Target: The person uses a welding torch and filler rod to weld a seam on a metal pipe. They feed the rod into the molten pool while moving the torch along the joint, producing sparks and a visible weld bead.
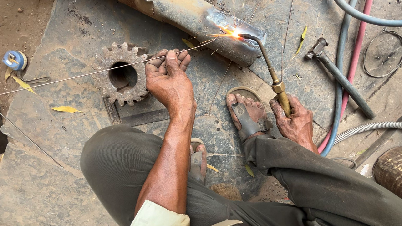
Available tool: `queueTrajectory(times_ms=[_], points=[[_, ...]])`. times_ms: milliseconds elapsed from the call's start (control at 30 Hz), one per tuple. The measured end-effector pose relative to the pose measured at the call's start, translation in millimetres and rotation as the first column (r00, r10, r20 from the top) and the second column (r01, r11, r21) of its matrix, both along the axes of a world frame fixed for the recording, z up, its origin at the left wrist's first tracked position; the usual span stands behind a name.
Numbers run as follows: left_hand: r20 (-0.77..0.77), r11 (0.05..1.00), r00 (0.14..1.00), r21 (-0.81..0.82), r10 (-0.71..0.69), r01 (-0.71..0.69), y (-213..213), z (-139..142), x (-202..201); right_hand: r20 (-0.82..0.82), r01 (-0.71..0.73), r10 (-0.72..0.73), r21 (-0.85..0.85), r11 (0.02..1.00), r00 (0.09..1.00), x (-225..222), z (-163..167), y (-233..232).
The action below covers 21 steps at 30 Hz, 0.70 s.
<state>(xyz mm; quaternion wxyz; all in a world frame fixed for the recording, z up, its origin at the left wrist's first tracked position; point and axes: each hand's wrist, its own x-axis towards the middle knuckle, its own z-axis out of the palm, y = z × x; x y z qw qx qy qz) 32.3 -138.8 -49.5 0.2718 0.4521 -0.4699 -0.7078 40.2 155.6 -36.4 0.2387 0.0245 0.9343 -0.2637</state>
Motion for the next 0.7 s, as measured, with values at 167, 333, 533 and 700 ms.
queueTrajectory(times_ms=[167, 333, 533, 700], points=[[-0.01, 1.0, 1.0, 0.013, 0.011, -0.011, -1.1, 0.0, -0.8, 0.006, 0.008, -0.008, 0.011, 1.0, 1.0, -0.3, -1.4, 0.1], [0.01, 1.0, 1.0, 0.008, 0.005, -0.005, -0.6, 0.2, -0.4, 0.004, 0.011, -0.011, 0.007, 1.0, 1.0, -1.2, -0.2, -0.7], [-0.007, 1.0, 1.0, 0.003, 0.004, -0.004, -1.4, 0.1, -0.9, 0.016, 0.023, -0.024, 0.026, 0.999, 1.0, -2.4, 2.4, -3.8], [-0.004, 1.0, 1.0, 0.015, 0.014, -0.013, -1.9, 0.1, -1.8, -0.004, 0.021, -0.021, -0.015, 1.0, 1.0, -2.9, 4.3, -5.4]])
